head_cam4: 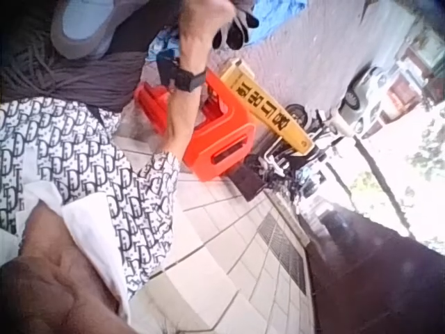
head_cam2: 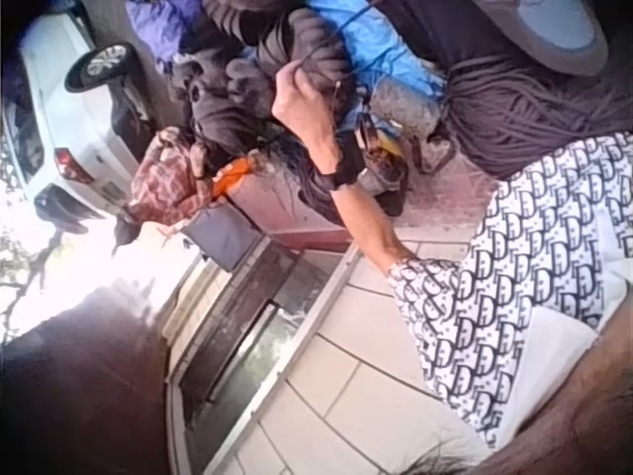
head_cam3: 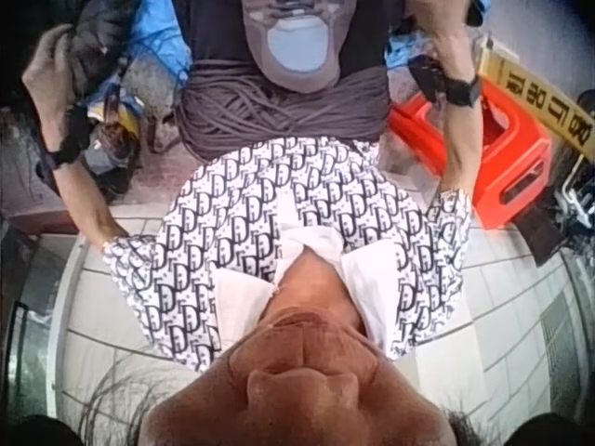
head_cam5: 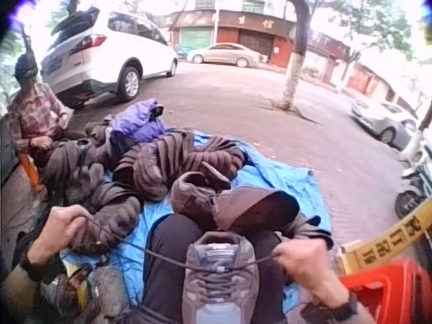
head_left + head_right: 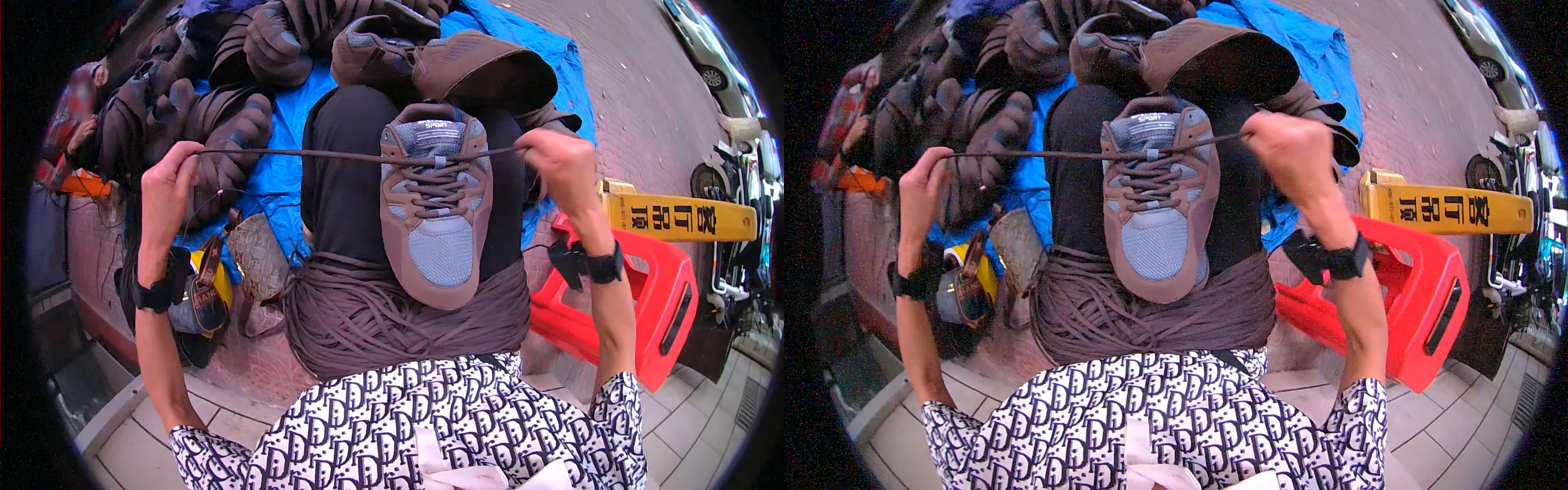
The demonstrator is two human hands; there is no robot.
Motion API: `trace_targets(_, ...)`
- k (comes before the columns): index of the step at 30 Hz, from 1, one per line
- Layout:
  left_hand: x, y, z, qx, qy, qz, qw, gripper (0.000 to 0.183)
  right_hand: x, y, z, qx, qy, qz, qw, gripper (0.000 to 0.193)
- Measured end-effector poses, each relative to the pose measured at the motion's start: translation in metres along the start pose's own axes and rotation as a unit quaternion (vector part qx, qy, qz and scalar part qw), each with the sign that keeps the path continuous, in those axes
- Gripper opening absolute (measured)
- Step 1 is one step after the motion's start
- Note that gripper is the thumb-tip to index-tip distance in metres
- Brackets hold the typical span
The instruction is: Lace a new pair of athletic shoes by threading the shoelace through the eyelets.
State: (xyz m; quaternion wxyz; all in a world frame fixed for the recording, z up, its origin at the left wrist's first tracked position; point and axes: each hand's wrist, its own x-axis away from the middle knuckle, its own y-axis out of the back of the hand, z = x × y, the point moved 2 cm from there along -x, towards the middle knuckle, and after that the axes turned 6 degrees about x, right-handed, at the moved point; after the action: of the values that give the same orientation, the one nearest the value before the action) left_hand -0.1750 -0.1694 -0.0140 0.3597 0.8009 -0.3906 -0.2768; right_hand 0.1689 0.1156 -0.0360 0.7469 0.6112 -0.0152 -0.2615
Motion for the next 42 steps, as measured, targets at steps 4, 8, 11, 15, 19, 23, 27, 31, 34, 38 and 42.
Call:
trace_targets(4, -0.005, 0.017, -0.006, 0.183, 0.099, 0.002, 0.978, 0.016, -0.004, 0.016, -0.020, -0.360, -0.223, -0.008, 0.906, 0.019)
trace_targets(8, 0.000, 0.037, -0.013, 0.214, 0.098, -0.019, 0.972, 0.018, -0.013, 0.009, -0.001, -0.673, -0.184, -0.066, 0.713, 0.024)
trace_targets(11, -0.001, 0.040, -0.014, 0.137, 0.070, -0.039, 0.987, 0.018, -0.017, 0.023, 0.008, -0.750, -0.232, -0.113, 0.609, 0.024)
trace_targets(15, -0.012, 0.037, -0.002, -0.033, 0.034, -0.021, 0.999, 0.014, -0.014, 0.037, -0.007, -0.723, -0.179, -0.011, 0.668, 0.024)
trace_targets(19, -0.006, 0.012, 0.040, -0.012, 0.049, 0.017, 0.999, 0.012, 0.005, 0.037, -0.023, -0.577, -0.271, -0.009, 0.770, 0.029)
trace_targets(23, 0.023, -0.009, 0.070, 0.047, 0.169, 0.079, 0.981, 0.011, 0.020, 0.007, -0.063, -0.605, -0.342, -0.055, 0.717, 0.023)
trace_targets(27, 0.029, 0.012, 0.045, 0.410, 0.276, 0.070, 0.866, 0.027, 0.023, 0.010, -0.070, -0.620, -0.325, -0.062, 0.711, 0.019)
trace_targets(31, 0.026, 0.062, 0.033, 0.772, 0.022, 0.022, 0.635, 0.035, 0.033, 0.037, -0.092, -0.776, -0.241, -0.075, 0.579, 0.020)
trace_targets(34, -0.005, 0.040, -0.025, 0.835, -0.076, 0.060, 0.542, 0.033, 0.054, 0.061, -0.124, -0.791, -0.215, -0.126, 0.558, 0.025)
trace_targets(38, -0.023, 0.025, -0.012, 0.788, -0.067, -0.007, 0.613, 0.031, 0.066, 0.082, -0.145, -0.800, -0.170, -0.147, 0.556, 0.027)
trace_targets(42, -0.031, 0.014, 0.035, 0.682, 0.067, -0.055, 0.726, 0.027, 0.089, 0.098, -0.176, -0.752, -0.194, -0.228, 0.587, 0.024)
